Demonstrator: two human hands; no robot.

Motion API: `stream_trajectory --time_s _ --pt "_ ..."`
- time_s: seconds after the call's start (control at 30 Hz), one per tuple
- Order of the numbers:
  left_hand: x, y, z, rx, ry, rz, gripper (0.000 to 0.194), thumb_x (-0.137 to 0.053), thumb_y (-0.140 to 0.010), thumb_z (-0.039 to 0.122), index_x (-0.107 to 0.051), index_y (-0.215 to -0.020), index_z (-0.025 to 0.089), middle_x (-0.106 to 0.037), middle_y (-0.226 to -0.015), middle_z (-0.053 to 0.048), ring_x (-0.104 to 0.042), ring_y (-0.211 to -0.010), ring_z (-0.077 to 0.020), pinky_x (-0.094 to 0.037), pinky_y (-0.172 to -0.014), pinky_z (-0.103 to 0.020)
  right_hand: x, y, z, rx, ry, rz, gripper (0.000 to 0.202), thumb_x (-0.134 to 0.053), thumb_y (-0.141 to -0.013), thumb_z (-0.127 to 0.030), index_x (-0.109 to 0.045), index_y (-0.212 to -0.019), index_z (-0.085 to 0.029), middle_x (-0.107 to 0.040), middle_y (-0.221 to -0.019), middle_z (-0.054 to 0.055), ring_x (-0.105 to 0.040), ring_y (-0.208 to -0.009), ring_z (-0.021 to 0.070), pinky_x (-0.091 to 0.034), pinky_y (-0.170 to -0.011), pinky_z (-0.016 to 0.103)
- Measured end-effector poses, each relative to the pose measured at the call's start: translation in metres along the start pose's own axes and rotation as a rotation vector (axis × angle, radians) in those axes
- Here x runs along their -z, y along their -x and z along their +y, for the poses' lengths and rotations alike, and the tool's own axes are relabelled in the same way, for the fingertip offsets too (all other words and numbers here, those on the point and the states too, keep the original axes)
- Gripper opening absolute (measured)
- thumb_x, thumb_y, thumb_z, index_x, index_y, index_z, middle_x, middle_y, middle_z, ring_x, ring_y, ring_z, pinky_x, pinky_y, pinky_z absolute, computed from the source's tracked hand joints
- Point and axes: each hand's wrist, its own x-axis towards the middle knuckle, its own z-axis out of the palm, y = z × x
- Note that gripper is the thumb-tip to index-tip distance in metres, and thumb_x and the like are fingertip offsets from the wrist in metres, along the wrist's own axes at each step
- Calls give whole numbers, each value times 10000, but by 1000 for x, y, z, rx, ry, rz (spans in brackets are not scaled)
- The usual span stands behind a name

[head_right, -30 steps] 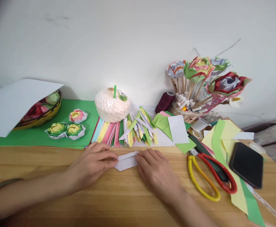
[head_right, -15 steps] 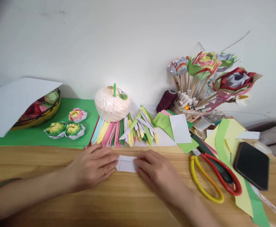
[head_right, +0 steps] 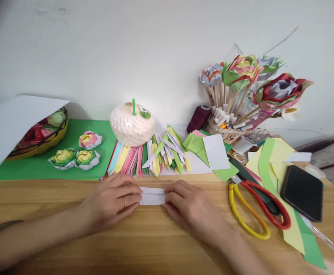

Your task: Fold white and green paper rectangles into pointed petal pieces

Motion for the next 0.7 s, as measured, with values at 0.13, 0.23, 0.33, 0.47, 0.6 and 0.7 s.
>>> stream_trajectory --time_s 0.13,0.23,0.33,0.47,0.6,0.7 --pt "0 -1 2 154 123 -33 139 -567 -867 155 -649 -756 169 -705 -865 -5 -559 -886 -229 -469 -741 -377 -3 0 2 -69 -41 1 127 -491 -901 -157 -595 -835 -186 -627 -943 67 -603 -817 173 -493 -683 294" --pt "2 -1 3 223 162 -75 71 -605 -835 143 -646 -783 169 -702 -888 -9 -552 -911 -237 -460 -775 -391 -4 -1 2 -88 -62 15 128 -492 -894 -143 -593 -830 -189 -626 -938 62 -605 -815 166 -490 -688 286" --pt "3 -2 2 259 177 -131 47 -684 -789 189 -648 -816 176 -699 -890 -8 -545 -928 -253 -434 -796 -409 -5 -2 3 -84 -68 14 129 -483 -901 -145 -582 -828 -187 -628 -934 61 -601 -813 168 -486 -684 288" --pt "2 -2 0 277 214 -109 70 -650 -827 149 -668 -812 215 -709 -890 41 -540 -908 -220 -395 -790 -377 -5 -1 4 -99 -86 -6 106 -486 -905 -154 -564 -842 -190 -623 -957 60 -591 -836 173 -480 -697 298" --pt "0 -3 3 353 245 -76 117 -627 -833 127 -676 -782 220 -711 -873 52 -534 -901 -208 -368 -800 -372 -4 0 5 -104 -121 -32 66 -519 -882 -149 -567 -891 -193 -612 -977 61 -583 -868 182 -477 -727 309" --pt "0 -5 7 391 234 -76 128 -610 -828 122 -670 -762 214 -710 -855 48 -536 -904 -206 -350 -811 -379 -3 -1 5 -131 -162 -34 111 -485 -905 -144 -570 -853 -194 -610 -957 60 -585 -857 173 -478 -731 301"
